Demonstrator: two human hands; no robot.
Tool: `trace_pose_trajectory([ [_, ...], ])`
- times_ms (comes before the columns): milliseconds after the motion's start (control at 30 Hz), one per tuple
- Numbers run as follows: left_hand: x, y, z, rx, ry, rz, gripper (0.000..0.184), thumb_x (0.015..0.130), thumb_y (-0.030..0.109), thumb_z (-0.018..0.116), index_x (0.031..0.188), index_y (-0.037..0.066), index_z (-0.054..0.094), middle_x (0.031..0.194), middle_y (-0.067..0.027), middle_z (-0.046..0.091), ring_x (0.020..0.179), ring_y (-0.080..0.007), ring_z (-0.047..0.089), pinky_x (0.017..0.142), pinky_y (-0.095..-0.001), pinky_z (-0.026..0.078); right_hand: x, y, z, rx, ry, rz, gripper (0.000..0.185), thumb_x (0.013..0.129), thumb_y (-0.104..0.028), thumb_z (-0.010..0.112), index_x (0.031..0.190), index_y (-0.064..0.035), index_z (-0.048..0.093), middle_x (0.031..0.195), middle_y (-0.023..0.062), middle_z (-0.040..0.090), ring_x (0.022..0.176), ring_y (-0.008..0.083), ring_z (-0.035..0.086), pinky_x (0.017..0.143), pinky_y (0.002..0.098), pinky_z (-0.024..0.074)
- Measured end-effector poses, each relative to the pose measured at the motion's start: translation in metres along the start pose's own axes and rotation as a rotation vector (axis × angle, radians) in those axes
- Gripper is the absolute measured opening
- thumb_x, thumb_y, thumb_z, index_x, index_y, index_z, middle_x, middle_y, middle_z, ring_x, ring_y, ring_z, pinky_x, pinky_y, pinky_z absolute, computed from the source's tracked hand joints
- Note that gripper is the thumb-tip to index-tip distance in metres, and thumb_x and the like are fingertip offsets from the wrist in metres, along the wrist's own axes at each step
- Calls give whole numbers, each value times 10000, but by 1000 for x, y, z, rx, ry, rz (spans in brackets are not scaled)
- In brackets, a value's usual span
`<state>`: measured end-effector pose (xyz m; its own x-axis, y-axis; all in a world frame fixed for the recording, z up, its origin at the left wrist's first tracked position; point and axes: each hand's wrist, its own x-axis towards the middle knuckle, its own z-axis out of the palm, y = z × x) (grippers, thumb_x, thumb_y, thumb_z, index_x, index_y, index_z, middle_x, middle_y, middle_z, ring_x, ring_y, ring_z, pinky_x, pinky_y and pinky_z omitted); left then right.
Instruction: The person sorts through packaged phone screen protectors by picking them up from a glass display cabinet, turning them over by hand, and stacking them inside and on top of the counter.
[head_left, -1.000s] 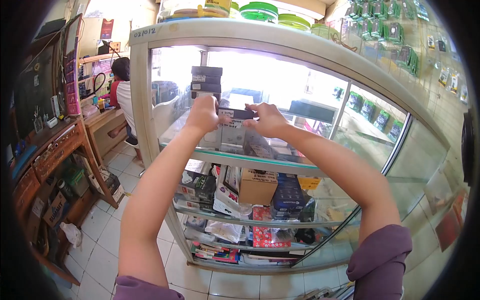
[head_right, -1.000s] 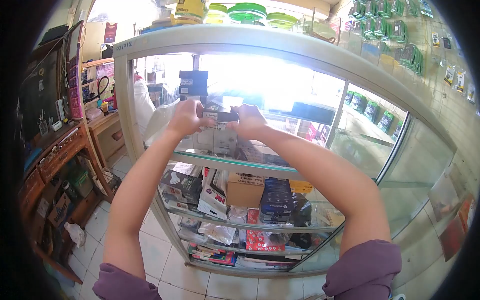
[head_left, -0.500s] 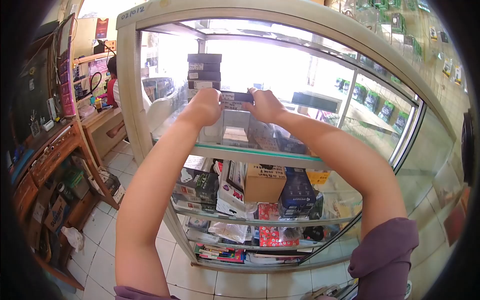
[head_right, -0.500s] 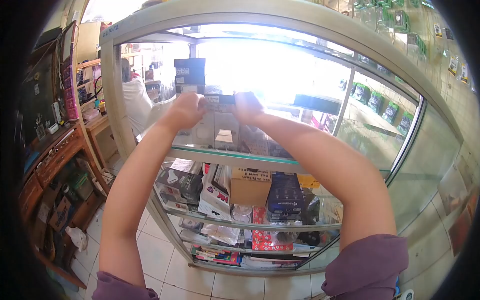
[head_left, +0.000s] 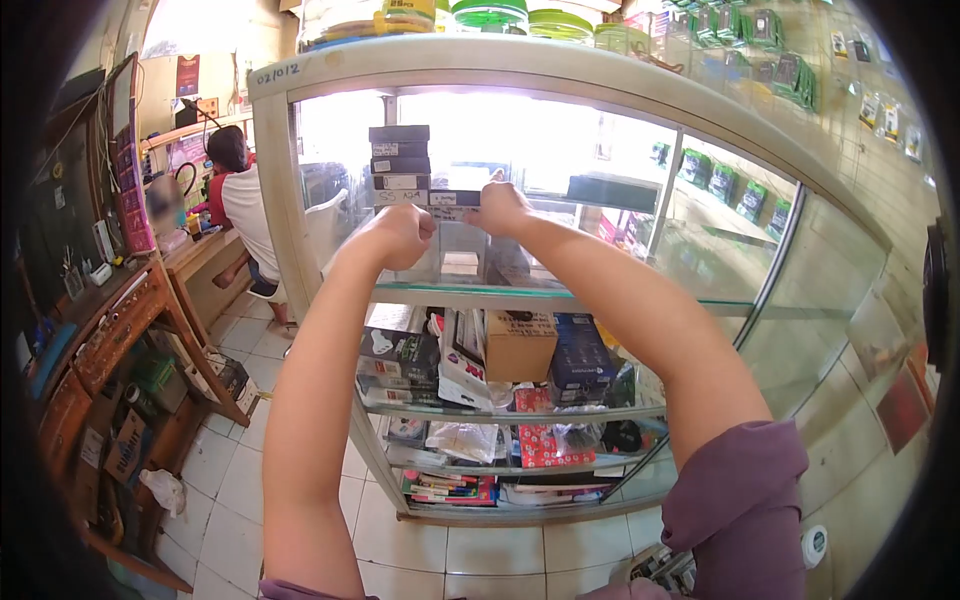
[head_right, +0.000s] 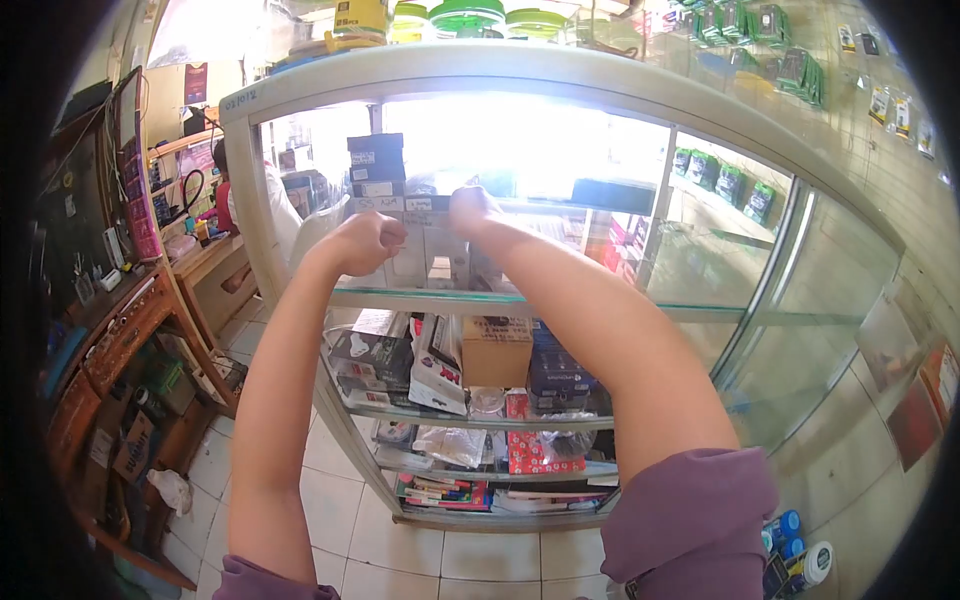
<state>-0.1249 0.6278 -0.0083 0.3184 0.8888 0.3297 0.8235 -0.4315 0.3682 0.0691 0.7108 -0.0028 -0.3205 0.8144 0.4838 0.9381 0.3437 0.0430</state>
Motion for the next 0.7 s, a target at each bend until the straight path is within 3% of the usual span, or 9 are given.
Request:
trace_pose_trajectory([
  [200, -54, 48, 22, 282, 48, 28, 399, 799, -45, 497, 1159, -4, 665, 1172, -264, 636, 1140, -379, 594, 1005, -420, 459, -75, -16, -24, 26, -51, 95, 519, 895, -341, 608, 1149, 113, 609, 942, 261, 692, 936, 365, 685, 842, 404, 549],
  [300, -80, 43, 54, 220, 488, 77, 321, 806, -7, 548, 1104, -44, 660, 1133, -254, 647, 1066, -399, 614, 978, -428, 469, -131, -19, -49, 134, -153, 2, 474, 901, -345, 569, 1175, 38, 628, 1070, 261, 674, 1038, 401, 642, 954, 446, 488],
  [333, -97, 48, 58, 217, 473, 101, 321, 806, -7, 548, 1104, -44, 660, 1133, -254, 647, 1066, -399, 614, 978, -428, 469, -156, -21, -55, 137, -150, 31, 474, 901, -345, 569, 1175, 38, 628, 1070, 261, 674, 1038, 401, 642, 954, 446, 488],
  [400, -136, 67, 74, 108, 668, 305, 254, 840, 41, 571, 1071, -20, 658, 1106, -227, 653, 1076, -378, 613, 955, -442, 471, -216, -28, -64, 246, 53, -38, 474, 892, -374, 544, 1123, 31, 628, 1108, 233, 668, 1073, 386, 633, 1009, 519, 450],
  [433, -161, 83, 82, 90, 642, 325, 254, 840, 41, 571, 1071, -20, 658, 1106, -227, 653, 1076, -378, 613, 955, -442, 471, -254, -35, -74, 243, 46, -3, 474, 892, -374, 544, 1123, 31, 628, 1108, 233, 668, 1073, 386, 633, 1009, 519, 450],
  [500, -211, 120, 99, -123, 601, 324, 236, 853, 88, 609, 1064, -4, 658, 1102, -191, 664, 1063, -365, 622, 926, -426, 477, -331, -47, -97, 187, 34, 33, 486, 892, -369, 597, 1245, -34, 602, 1311, 205, 585, 1231, 353, 548, 1101, 625, 294],
  [533, -232, 137, 112, -143, 567, 342, 236, 853, 88, 609, 1064, -4, 658, 1102, -191, 664, 1063, -365, 622, 926, -426, 477, -367, -45, -103, 184, 21, 74, 486, 892, -369, 597, 1245, -34, 602, 1311, 205, 585, 1231, 353, 548, 1101, 625, 294],
  [600, -270, 174, 136, -200, 525, 410, 231, 851, 96, 629, 1060, 2, 655, 1098, -169, 667, 1055, -353, 627, 914, -415, 476, -438, -39, -122, 179, -80, 38, 511, 876, -370, 624, 1275, -53, 581, 1335, 174, 574, 1267, 341, 521, 1108, 706, 175],
  [700, -316, 238, 174, -350, 391, 544, 248, 839, 85, 657, 1072, -1, 657, 1096, -157, 665, 1020, -314, 643, 931, -381, 474, -544, -27, -158, 181, -82, 148, 477, 874, -368, 635, 1242, -65, 607, 1286, 139, 610, 1238, 325, 547, 1125, 678, 176],
])
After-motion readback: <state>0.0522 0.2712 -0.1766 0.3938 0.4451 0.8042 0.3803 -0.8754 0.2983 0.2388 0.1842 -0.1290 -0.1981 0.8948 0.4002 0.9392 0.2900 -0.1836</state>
